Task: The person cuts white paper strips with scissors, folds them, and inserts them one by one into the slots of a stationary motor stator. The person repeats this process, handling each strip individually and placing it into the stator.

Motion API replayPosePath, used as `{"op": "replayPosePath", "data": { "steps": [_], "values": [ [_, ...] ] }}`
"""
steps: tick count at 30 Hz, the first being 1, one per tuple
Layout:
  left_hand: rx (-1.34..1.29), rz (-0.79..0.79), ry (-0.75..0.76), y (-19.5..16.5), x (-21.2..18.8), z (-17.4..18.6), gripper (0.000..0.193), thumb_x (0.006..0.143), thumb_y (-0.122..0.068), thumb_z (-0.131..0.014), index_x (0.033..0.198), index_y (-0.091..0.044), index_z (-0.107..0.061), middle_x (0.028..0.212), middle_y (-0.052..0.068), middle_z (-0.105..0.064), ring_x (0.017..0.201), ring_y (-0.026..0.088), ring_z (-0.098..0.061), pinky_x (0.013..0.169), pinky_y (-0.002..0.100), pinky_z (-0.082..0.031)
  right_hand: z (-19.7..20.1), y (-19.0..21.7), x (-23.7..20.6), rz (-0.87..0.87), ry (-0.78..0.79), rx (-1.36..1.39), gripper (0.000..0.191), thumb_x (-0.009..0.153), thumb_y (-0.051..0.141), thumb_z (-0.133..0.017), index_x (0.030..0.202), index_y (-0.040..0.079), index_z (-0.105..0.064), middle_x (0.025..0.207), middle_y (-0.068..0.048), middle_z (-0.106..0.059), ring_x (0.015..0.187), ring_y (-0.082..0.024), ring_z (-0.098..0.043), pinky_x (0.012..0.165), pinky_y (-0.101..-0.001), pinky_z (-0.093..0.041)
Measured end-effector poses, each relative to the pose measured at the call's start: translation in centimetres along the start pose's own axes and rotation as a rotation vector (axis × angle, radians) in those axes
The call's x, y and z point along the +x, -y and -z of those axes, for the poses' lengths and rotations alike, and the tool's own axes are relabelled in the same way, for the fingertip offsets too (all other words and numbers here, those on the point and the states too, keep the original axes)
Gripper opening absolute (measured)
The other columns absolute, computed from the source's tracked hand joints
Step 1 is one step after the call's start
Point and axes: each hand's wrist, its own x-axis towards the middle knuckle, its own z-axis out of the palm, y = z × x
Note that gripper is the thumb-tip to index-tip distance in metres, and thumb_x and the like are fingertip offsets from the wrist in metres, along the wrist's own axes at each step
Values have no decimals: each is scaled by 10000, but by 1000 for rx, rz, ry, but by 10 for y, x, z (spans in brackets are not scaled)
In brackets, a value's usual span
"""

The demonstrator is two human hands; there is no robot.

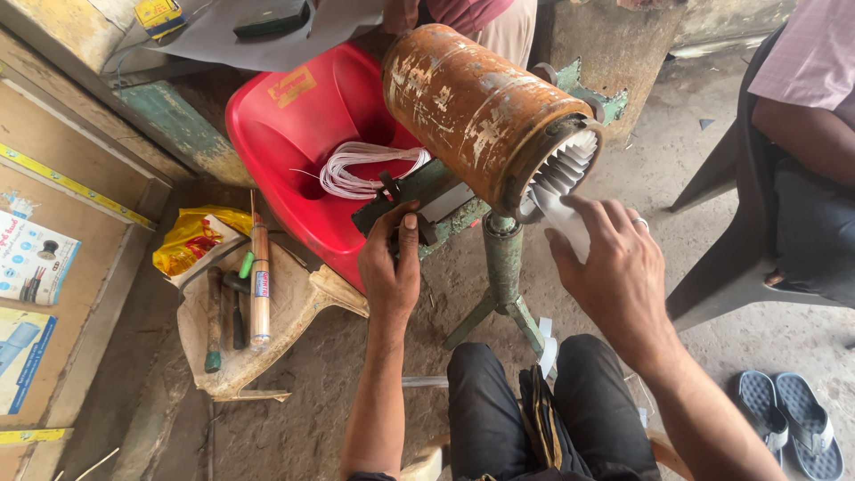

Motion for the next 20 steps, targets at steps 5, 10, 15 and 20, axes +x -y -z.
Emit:
{"op": "replayPosePath", "data": {
  "steps": [5,10,15,20],
  "values": [
    [-2,12,2,-1,0,0,452,1072,-446,-529,1205,-60,-722,985,82,-754,781,119,-693,652,268,-527,1,-4,1,90,-38,16,111,944,147,-747,1009,58,-761,1031,-108,-760,838,-271,-728,745,-385,-584],
    [-2,33,-1,-3,1,-1,443,1068,-437,-535,1202,-60,-725,982,80,-752,775,117,-687,648,267,-526,-4,-6,7,15,0,76,82,962,124,-728,981,54,-766,963,-113,-761,721,-256,-731,640,-369,-572],
    [-17,-30,-14,-5,-1,-2,435,1098,-430,-536,1214,-52,-717,996,82,-745,821,119,-685,694,272,-532,-19,-3,16,-51,24,25,127,974,177,-729,1007,60,-766,974,-130,-754,769,-288,-734,678,-411,-585],
    [-16,54,8,-4,0,1,429,1059,-427,-548,1212,-65,-720,990,66,-753,773,125,-685,667,271,-534,-12,-10,7,14,26,-57,444,953,312,-750,1296,45,-660,1141,-184,-744,952,-332,-753,745,-413,-604]
  ]
}}
